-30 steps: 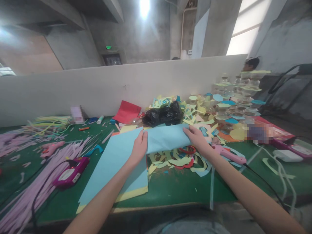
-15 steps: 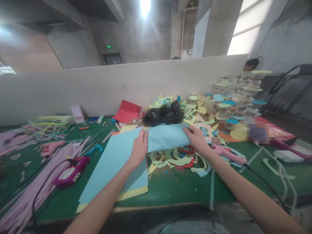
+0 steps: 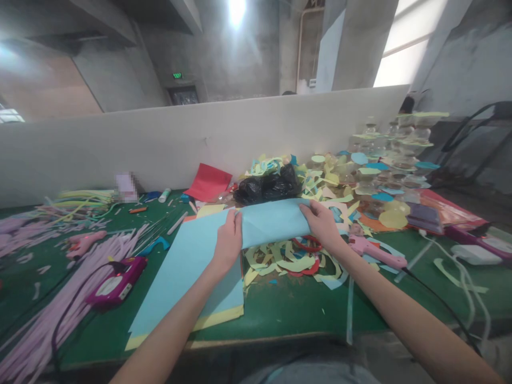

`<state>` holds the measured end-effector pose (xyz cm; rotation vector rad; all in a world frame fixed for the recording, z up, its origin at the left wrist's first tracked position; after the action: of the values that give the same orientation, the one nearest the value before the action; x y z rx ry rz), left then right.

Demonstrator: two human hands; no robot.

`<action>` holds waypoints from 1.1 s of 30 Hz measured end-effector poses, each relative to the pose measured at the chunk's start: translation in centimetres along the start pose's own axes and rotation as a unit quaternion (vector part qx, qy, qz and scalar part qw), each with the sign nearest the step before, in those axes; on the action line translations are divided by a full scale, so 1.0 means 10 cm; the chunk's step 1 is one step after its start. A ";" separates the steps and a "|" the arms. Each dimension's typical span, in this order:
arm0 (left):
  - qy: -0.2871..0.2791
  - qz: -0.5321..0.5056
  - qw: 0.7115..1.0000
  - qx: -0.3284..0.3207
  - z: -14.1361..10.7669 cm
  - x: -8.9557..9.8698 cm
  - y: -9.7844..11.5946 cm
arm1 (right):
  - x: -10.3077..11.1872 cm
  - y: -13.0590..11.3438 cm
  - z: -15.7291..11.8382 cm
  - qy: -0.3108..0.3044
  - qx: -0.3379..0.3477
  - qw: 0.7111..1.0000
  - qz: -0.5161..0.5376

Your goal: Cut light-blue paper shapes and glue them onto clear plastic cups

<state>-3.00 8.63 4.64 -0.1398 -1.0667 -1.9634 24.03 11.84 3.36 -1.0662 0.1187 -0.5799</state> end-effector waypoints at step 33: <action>0.104 -0.201 0.965 0.134 -0.19 0.09 0.19 | -1.08 -0.83 -1.17 -0.387 0.004 0.900 0.200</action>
<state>-1.61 6.19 5.00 0.4542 -1.2797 -2.1025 7.44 5.10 2.74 -1.1554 -0.3577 0.2403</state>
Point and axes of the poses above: each hand's wrist, its own z-axis towards the middle knuckle, its own x-axis out of the back of the hand, y = z × x, the point moved 9 cm from there along z, towards the middle knuckle, and after that the axes turned 12 degrees about y, right-handed, at the moved point
